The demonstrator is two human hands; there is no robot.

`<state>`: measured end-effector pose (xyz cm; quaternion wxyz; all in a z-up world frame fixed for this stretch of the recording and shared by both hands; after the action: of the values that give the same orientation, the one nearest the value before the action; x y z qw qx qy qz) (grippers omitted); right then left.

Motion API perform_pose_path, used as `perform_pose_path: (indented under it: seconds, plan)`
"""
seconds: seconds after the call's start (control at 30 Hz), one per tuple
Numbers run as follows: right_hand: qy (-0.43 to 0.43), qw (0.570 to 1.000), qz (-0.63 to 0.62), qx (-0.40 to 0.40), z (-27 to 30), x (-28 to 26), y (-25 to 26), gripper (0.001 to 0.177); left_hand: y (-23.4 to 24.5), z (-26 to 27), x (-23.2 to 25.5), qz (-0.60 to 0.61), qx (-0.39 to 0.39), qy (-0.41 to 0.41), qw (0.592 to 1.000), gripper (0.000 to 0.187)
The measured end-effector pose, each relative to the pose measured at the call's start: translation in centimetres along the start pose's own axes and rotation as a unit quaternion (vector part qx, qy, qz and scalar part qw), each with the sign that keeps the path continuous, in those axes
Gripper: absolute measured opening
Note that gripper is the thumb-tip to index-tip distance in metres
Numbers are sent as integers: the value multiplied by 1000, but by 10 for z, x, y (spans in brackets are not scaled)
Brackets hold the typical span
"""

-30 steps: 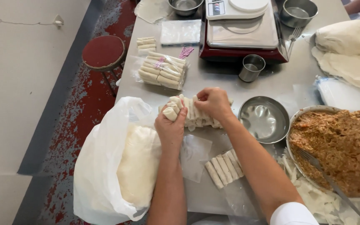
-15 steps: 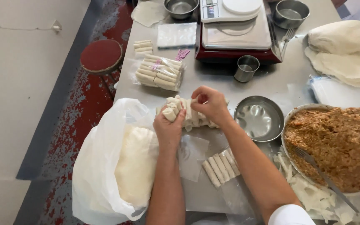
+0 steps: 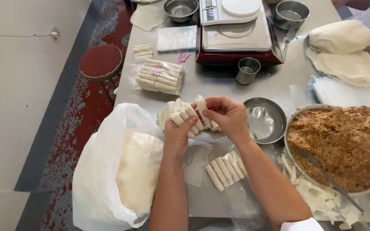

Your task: Packaging finished spring rolls into plastic bags at a food production station.

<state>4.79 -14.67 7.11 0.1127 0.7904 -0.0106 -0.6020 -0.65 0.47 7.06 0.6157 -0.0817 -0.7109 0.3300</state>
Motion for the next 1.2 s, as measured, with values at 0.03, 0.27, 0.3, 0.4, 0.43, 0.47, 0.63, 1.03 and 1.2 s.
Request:
perform_pose_path:
  seconds: [0.03, 0.27, 0.3, 0.4, 0.43, 0.47, 0.63, 1.03, 1.2]
  plan:
    - [8, 1000, -7, -8, 1, -3, 1, 36, -1, 1, 1, 11, -13, 2, 1000, 22]
    - [64, 997, 14, -49, 1, -5, -3, 33, -2, 5, 0, -1, -17, 9, 1000, 19]
    - [63, 997, 14, -47, -6, -4, -3, 33, 5, 2, -3, -2, -18, 11, 1000, 19]
    - [45, 995, 53, -69, -33, 23, -8, 23, 21, -3, -9, -101, 13, -13, 995, 20]
    - [30, 986, 159, -50, -50, 46, -12, 19, 22, -4, -8, -155, 41, -41, 986, 18]
    - [15, 964, 263, -29, -67, 69, -16, 15, 24, -4, -6, -208, 69, -69, 973, 19]
    - [-19, 904, 410, -118, -79, 86, -38, 27, 30, -8, -13, -256, 91, -82, 959, 22]
    - [30, 996, 72, -36, -21, 23, 9, 25, 17, -2, -14, -246, 28, 2, 969, 20]
    - [-20, 996, -58, -69, -9, 26, 17, 43, 5, 5, -8, -138, 12, 41, 989, 23]
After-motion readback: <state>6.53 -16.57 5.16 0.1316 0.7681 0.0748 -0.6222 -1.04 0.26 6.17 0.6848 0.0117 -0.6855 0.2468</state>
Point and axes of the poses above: each hand's wrist, its own z-axis away from the middle knuckle, its own y-axis out of the back of the hand, x = y × z, the point moved 2 cm from there along -z, towards the middle knuckle, and after that the axes turned 8 degrees about z, right-handed, at the moved point
